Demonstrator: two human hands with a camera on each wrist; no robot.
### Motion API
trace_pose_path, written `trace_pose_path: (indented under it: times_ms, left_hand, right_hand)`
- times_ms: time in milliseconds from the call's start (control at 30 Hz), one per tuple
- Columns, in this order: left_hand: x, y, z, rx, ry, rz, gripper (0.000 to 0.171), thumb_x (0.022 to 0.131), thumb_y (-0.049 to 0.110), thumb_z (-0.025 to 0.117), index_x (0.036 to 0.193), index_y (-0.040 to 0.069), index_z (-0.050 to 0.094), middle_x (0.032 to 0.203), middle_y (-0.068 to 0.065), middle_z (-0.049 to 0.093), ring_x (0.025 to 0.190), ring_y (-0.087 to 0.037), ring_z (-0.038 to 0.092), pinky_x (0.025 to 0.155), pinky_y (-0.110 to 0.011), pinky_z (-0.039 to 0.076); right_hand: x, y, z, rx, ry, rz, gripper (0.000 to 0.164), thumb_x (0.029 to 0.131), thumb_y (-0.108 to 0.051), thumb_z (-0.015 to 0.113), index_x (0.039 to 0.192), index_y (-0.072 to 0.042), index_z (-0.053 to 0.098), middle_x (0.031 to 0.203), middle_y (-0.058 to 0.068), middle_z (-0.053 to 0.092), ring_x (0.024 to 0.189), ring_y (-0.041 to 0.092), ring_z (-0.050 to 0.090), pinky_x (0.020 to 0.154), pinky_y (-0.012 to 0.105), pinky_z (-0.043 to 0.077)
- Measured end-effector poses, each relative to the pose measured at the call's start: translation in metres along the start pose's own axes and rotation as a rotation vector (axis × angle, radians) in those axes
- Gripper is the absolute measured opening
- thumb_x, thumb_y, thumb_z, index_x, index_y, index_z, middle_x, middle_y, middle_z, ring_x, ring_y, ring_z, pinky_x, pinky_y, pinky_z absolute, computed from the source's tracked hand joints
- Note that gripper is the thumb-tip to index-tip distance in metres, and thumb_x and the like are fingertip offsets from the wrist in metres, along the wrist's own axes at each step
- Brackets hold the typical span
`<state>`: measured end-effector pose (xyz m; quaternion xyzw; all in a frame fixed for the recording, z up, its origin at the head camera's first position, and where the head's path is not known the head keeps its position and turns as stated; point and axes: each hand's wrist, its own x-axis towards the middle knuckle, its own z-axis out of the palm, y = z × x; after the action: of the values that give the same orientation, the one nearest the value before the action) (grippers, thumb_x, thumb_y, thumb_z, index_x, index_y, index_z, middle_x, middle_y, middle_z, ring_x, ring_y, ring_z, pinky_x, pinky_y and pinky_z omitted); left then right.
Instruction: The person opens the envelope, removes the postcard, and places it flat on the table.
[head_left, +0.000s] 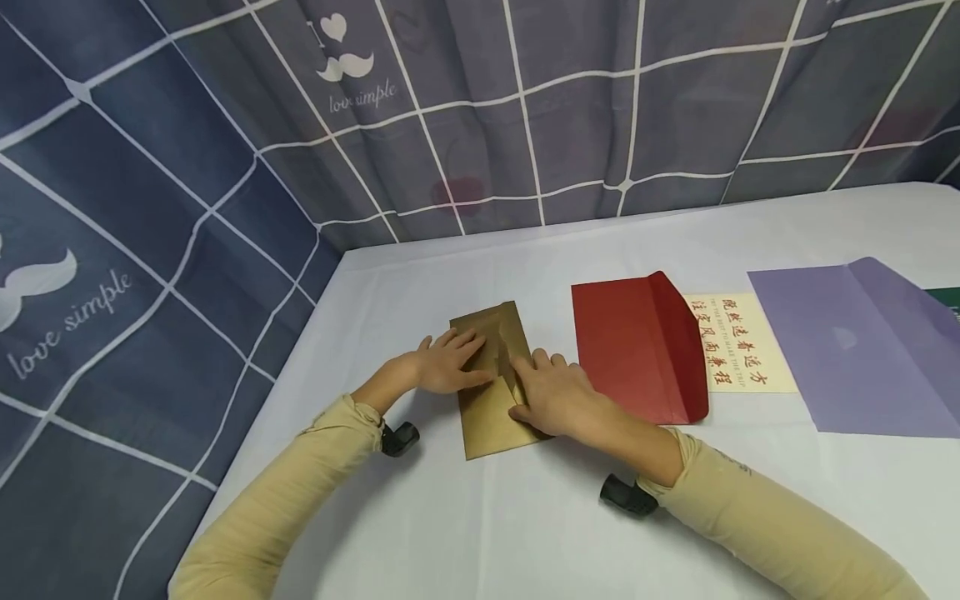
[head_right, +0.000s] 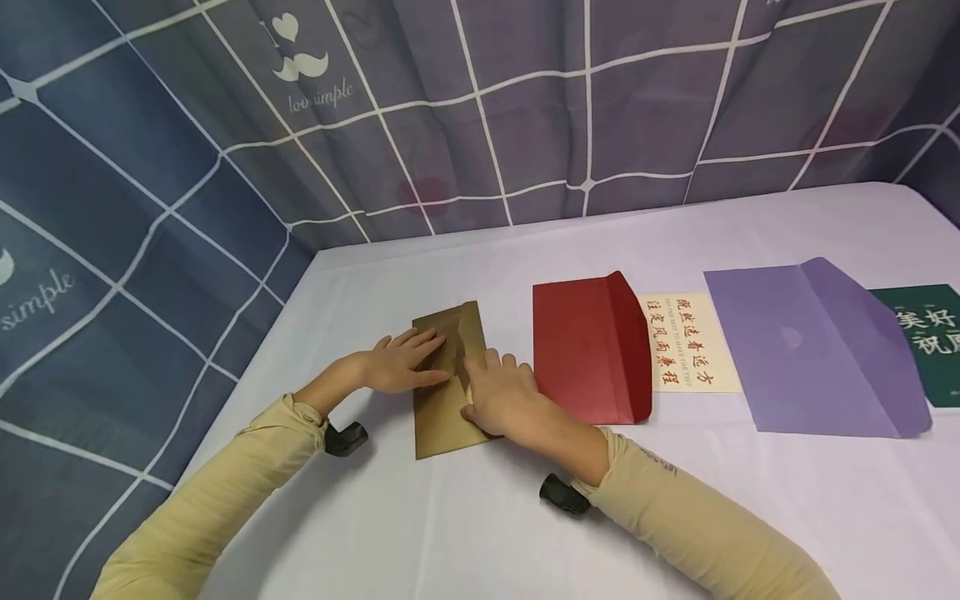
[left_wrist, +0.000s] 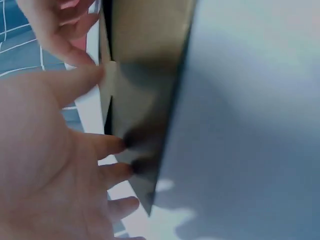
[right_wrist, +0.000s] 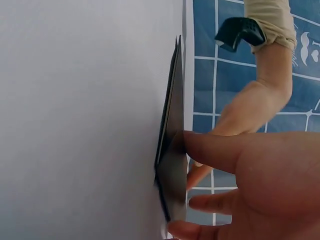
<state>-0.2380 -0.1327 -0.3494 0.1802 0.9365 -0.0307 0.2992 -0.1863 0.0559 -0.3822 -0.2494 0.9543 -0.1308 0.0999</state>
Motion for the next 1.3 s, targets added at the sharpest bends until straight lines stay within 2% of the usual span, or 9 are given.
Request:
trace_pose_path:
  times_ms: [233,467,733,1067,1200,1300]
  left_hand:
    - [-0.002,-0.002,0.016,-0.032,0.078,0.021,0.098,0.087,0.068,0.047,0.154,0.012,0.004,0.158,-0.009,-0.004,0.142,-0.037,-0.005,0.105,-0.065,-0.004]
    - [-0.002,-0.003,0.024,-0.014,0.122,-0.019,0.101,0.083,0.072,0.051,0.155,0.02,0.002,0.158,-0.008,-0.009,0.142,-0.035,-0.012,0.105,-0.064,-0.005]
    - [0.001,-0.004,0.024,-0.022,0.101,-0.026,0.101,0.083,0.072,0.05,0.154,0.023,-0.002,0.158,-0.007,-0.011,0.142,-0.034,-0.012,0.106,-0.063,-0.005]
    - [0.003,-0.005,0.024,-0.047,0.086,-0.028,0.101,0.083,0.073,0.05,0.154,0.024,-0.003,0.158,-0.006,-0.013,0.142,-0.033,-0.012,0.106,-0.063,-0.006]
    - [0.002,-0.005,0.025,-0.053,0.081,-0.027,0.101,0.083,0.072,0.051,0.154,0.025,-0.004,0.158,-0.006,-0.013,0.142,-0.033,-0.012,0.106,-0.062,-0.005]
    - [0.002,-0.005,0.026,-0.055,0.084,-0.026,0.101,0.083,0.071,0.051,0.154,0.025,-0.003,0.158,-0.005,-0.013,0.142,-0.033,-0.011,0.107,-0.062,-0.005]
  right_hand:
    - [0.0,0.002,-0.005,-0.022,-0.004,-0.033,0.063,0.092,-0.029,0.063,0.146,-0.01,0.036,0.139,0.016,0.038,0.116,0.037,0.045,0.088,0.048,0.042]
    - [0.001,0.004,-0.005,-0.031,-0.008,-0.053,0.065,0.093,-0.025,0.061,0.148,-0.009,0.031,0.145,0.016,0.033,0.121,0.038,0.043,0.093,0.049,0.039]
    - [-0.001,0.01,-0.015,-0.025,-0.022,-0.04,0.068,0.093,-0.026,0.059,0.149,-0.008,0.027,0.145,0.017,0.034,0.12,0.038,0.044,0.094,0.05,0.039]
    - [-0.006,0.021,-0.031,0.001,-0.017,-0.022,0.068,0.09,-0.017,0.063,0.148,-0.008,0.03,0.146,0.02,0.033,0.124,0.04,0.041,0.095,0.051,0.036]
    - [-0.006,0.023,-0.031,-0.057,0.009,-0.002,0.065,0.09,-0.012,0.062,0.148,-0.008,0.032,0.145,0.02,0.032,0.122,0.039,0.04,0.094,0.049,0.036]
    - [-0.006,0.024,-0.028,-0.13,0.045,0.008,0.064,0.089,-0.006,0.063,0.146,-0.007,0.034,0.139,0.02,0.036,0.115,0.037,0.041,0.089,0.045,0.037]
